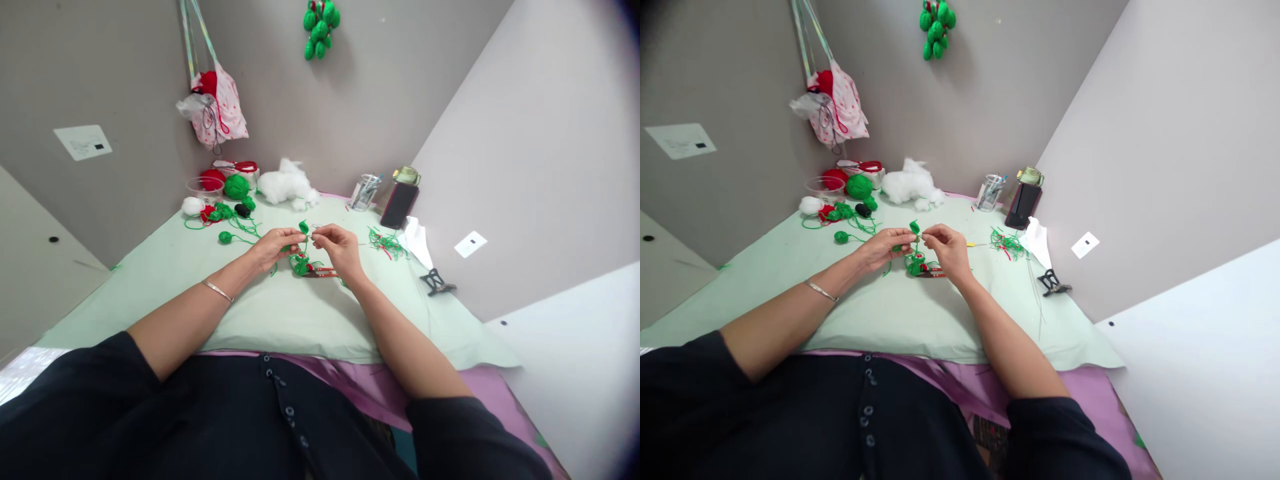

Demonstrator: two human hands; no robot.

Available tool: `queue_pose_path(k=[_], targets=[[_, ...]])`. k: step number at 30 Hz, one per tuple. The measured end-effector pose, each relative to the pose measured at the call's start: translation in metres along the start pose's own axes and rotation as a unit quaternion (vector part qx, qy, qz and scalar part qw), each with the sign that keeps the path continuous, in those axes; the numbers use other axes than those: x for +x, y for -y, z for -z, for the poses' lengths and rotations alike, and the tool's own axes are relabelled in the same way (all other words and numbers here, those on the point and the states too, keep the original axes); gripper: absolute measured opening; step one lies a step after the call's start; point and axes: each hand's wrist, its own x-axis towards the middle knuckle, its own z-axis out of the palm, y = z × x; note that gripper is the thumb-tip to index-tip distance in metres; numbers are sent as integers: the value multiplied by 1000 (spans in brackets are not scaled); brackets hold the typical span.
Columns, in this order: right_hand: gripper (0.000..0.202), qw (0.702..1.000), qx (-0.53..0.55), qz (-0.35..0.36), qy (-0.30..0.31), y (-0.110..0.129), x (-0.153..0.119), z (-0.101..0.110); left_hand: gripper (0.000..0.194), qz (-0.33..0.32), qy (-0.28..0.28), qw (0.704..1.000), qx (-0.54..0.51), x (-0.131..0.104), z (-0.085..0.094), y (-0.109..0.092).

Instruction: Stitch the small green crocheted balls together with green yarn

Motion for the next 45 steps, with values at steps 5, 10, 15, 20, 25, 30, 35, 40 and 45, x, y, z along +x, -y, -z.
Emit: queue_pose_path(k=[5,10,15,20,25,30,35,40,45], targets=[[23,1000,18,-21,8,-1,0,-3,35,-10,-2,1000,-16,0,-1,0],[19,998,-60,28,-3,3,-4,-2,34,-19,-28,999,-9,-2,-4,-3],[18,996,-91,11,-8,0,-5,-3,36,-30,-44,998,-27,-1,-5,0],[21,995,-95,-4,-10,-2,-6,-7,37,-40,-57,997,-23,0,-6,5],[22,991,-126,17,-42,-1,-11,-12,41,-51,-48,997,-24,0,-10,7],[29,993,-121,6,5,2,-7,-6,40,-56,-44,997,-27,1,-11,8],[32,994,-94,47,-18,8,2,6,38,-38,-7,999,1,2,-6,10],[29,992,-108,51,34,4,4,8,35,-38,33,996,70,5,-4,14],[20,993,-87,3,82,5,4,11,34,-22,21,995,99,6,1,11]])
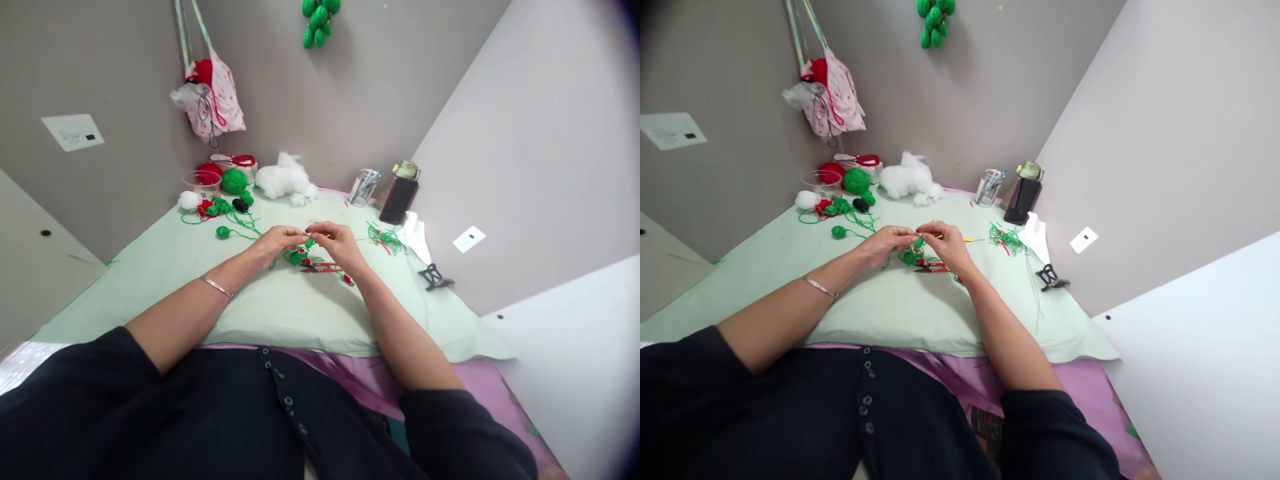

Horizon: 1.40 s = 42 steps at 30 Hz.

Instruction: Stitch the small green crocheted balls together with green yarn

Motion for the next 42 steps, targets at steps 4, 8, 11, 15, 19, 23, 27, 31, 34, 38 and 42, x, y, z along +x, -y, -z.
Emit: queue_pose_path(k=[4,8,11,15,19,23,27,31,34,38,42], targets=[[29,998,28,-31,51,7,-2,4,32,14,23,999,20,-1,5,-3],[34,992,70,-48,94,8,-3,4,28,27,60,996,55,-2,9,-5],[31,986,95,-66,118,6,-3,5,27,36,90,993,72,-3,10,-6],[28,989,74,-71,102,2,-1,5,27,41,100,992,63,-4,8,-8],[23,999,34,-22,-6,0,2,0,24,41,101,994,-1,-5,5,-12],[20,995,12,18,-100,-1,5,3,19,48,111,993,-14,-7,3,-17],[31,987,103,-31,-116,1,5,9,19,55,121,991,-8,-8,3,-18],[50,969,223,-102,15,5,0,2,18,45,127,991,-21,-8,2,-13],[53,961,235,-121,76,7,-3,-4,18,44,143,989,-16,-8,0,-12],[55,961,247,-119,36,7,1,-2,18,63,177,982,-18,-10,-2,-13],[54,954,275,-114,-27,4,6,5,17,65,191,979,-32,-10,0,-13]])
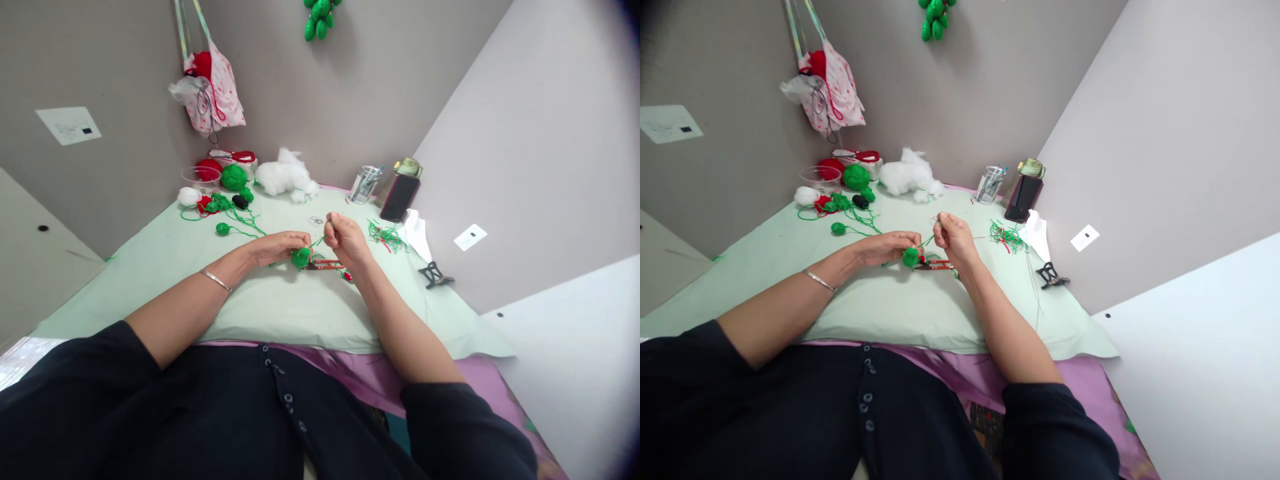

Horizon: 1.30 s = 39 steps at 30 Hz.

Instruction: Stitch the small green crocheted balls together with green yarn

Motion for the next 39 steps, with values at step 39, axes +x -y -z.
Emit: queue_pose_path(k=[39], targets=[[29,978,-185,99,-13,-9,0,1,34,-196,-299,926,123,12,16,12]])
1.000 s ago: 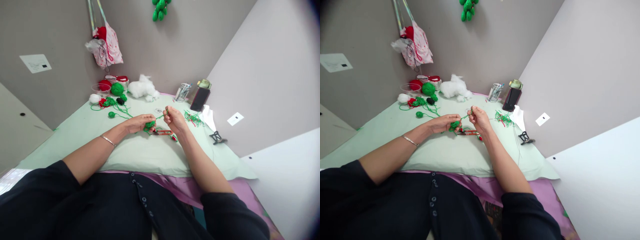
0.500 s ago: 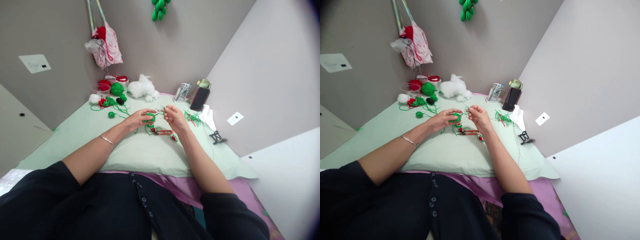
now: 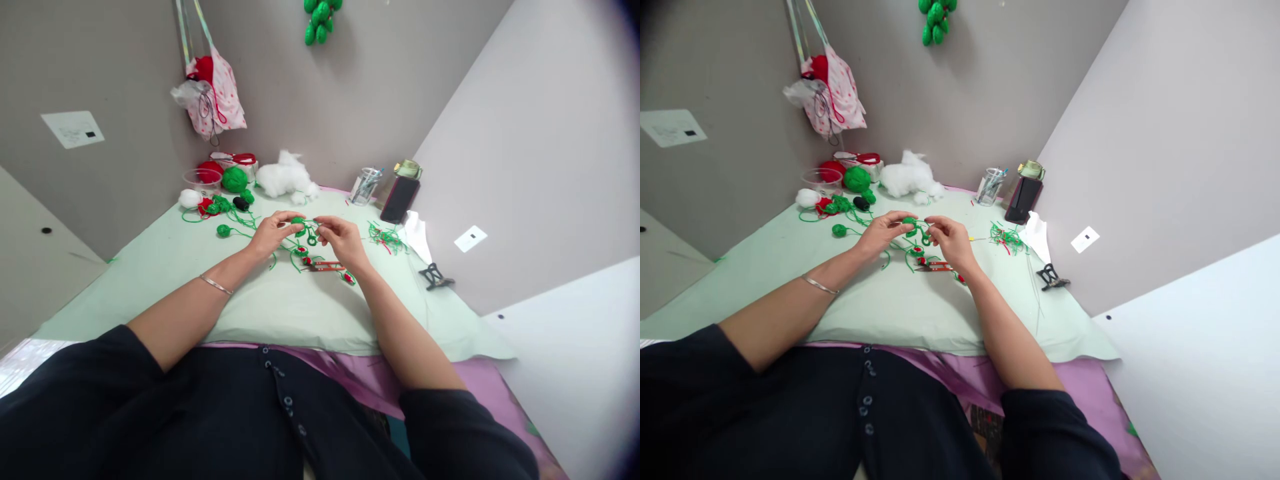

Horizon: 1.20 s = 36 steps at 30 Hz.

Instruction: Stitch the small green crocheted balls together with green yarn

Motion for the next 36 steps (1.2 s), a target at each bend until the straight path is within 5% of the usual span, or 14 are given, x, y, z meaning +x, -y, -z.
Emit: queue_pose_path(k=[3,9,15,26,36], targets=[[23,1000,-7,-14,-20,-5,3,2,41,19,2,999,-32,2,3,-2],[32,986,152,-41,-54,7,3,13,43,94,-15,986,-136,3,3,-5],[34,974,215,-73,-27,18,1,13,34,134,11,971,-196,1,3,-9],[27,995,85,-53,16,11,-4,0,31,177,76,941,-278,1,7,-12],[27,997,45,-58,-25,7,-2,3,25,157,72,952,-254,0,3,-10]])
